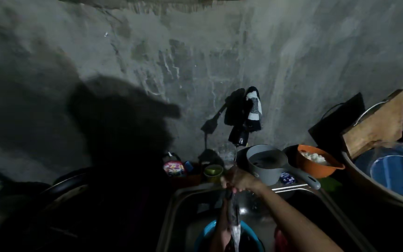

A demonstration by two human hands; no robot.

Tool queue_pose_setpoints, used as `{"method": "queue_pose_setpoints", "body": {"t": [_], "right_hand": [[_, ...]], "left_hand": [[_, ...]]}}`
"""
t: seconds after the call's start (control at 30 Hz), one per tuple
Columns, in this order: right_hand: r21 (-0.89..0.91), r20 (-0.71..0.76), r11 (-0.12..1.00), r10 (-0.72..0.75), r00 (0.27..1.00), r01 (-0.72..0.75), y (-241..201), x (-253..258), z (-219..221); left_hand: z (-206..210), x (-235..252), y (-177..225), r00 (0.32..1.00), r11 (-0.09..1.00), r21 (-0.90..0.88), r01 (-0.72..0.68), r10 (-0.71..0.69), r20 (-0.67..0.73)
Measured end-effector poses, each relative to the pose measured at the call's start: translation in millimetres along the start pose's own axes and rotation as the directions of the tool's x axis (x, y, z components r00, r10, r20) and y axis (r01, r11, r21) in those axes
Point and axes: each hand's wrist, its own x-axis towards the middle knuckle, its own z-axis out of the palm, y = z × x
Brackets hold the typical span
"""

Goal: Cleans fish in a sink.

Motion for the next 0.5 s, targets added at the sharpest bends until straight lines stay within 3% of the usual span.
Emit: {"method": "queue_pose_setpoints", "body": {"t": [0.07,0.1,0.23,0.33,0.5], "right_hand": [[-0.175,-0.016,0.985,0.009,1.0,-0.011,-1,0,2],[-0.176,-0.06,0.984,-0.004,0.998,-0.007,0,-3,3],[-0.017,-0.267,0.999,-0.052,0.962,0.049,8,-13,2],[-0.006,-0.392,1.0,-0.02,0.92,0.019,19,-16,7],[0.086,-0.484,0.996,0.027,0.875,0.016,48,-21,32]], "left_hand": [[2,-1,2,1.0,1.0,0.018,0.0,0.0,-0.012],[3,-1,3,1.0,1.0,0.028,-0.004,0.004,-0.017],[3,0,6,1.0,0.998,0.062,-0.014,0.015,-0.004],[3,-2,9,0.999,0.998,0.051,-0.027,0.025,0.04],[6,-7,10,0.996,0.996,0.069,-0.064,0.059,0.065]]}}
